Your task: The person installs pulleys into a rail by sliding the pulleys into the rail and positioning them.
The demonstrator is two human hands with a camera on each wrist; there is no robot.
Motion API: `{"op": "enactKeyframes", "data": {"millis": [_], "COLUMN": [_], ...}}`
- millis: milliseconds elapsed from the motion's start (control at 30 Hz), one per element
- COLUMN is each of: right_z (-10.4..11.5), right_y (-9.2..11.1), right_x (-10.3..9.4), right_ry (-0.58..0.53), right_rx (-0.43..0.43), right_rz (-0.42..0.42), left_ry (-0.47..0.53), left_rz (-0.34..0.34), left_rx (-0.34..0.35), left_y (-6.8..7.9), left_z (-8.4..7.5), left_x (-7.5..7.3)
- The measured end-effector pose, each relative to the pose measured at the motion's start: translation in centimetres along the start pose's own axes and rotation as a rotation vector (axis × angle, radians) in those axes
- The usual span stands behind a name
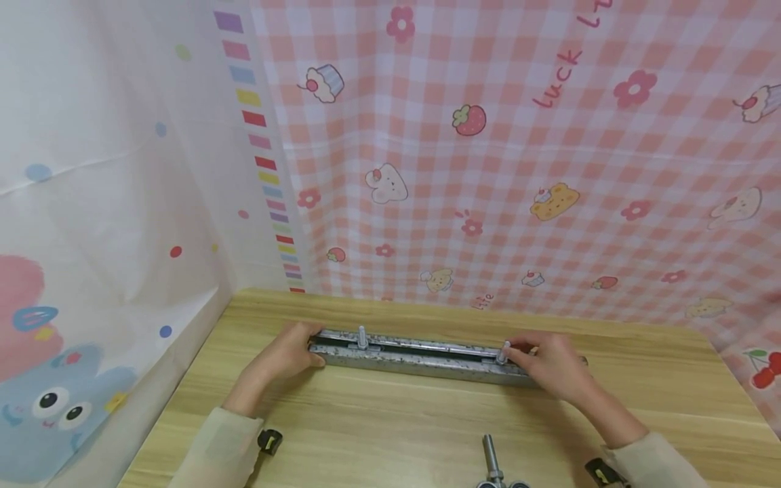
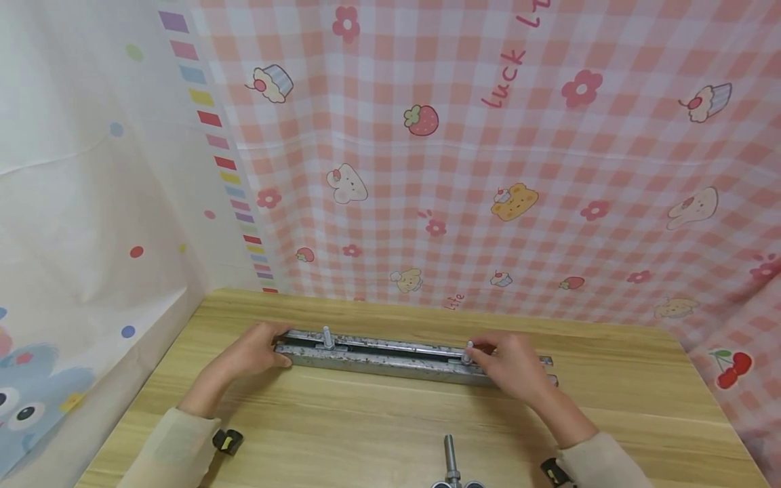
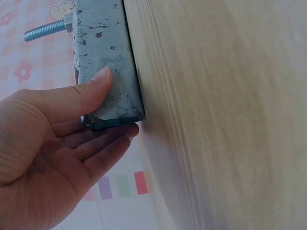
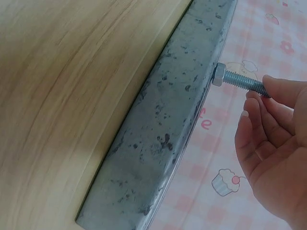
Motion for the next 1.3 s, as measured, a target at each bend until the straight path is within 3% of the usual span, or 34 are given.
{"op": "enactKeyframes", "data": {"millis": [633, 1300], "right_z": [1.6, 3.0], "right_y": [-0.6, -1.1], "right_x": [1.7, 3.8], "right_ry": [0.001, -0.085], "right_rx": [-0.025, -0.036], "right_rz": [0.013, 0.041], "left_ry": [0.01, 0.001], "left_rz": [0.0, 0.012], "left_rx": [-0.01, 0.002], "left_y": [0.0, 0.2], "left_z": [0.0, -0.3], "left_x": [-0.1, 0.0]}}
Point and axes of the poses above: each hand's wrist, its own y-axis away from the middle knuckle, its own x-axis out of the palm, z = x × y, the point moved 10 cm from there along -y, towards the middle knuckle, and after that the axes turned 11 degrees about -z, right-handed, at the moved point
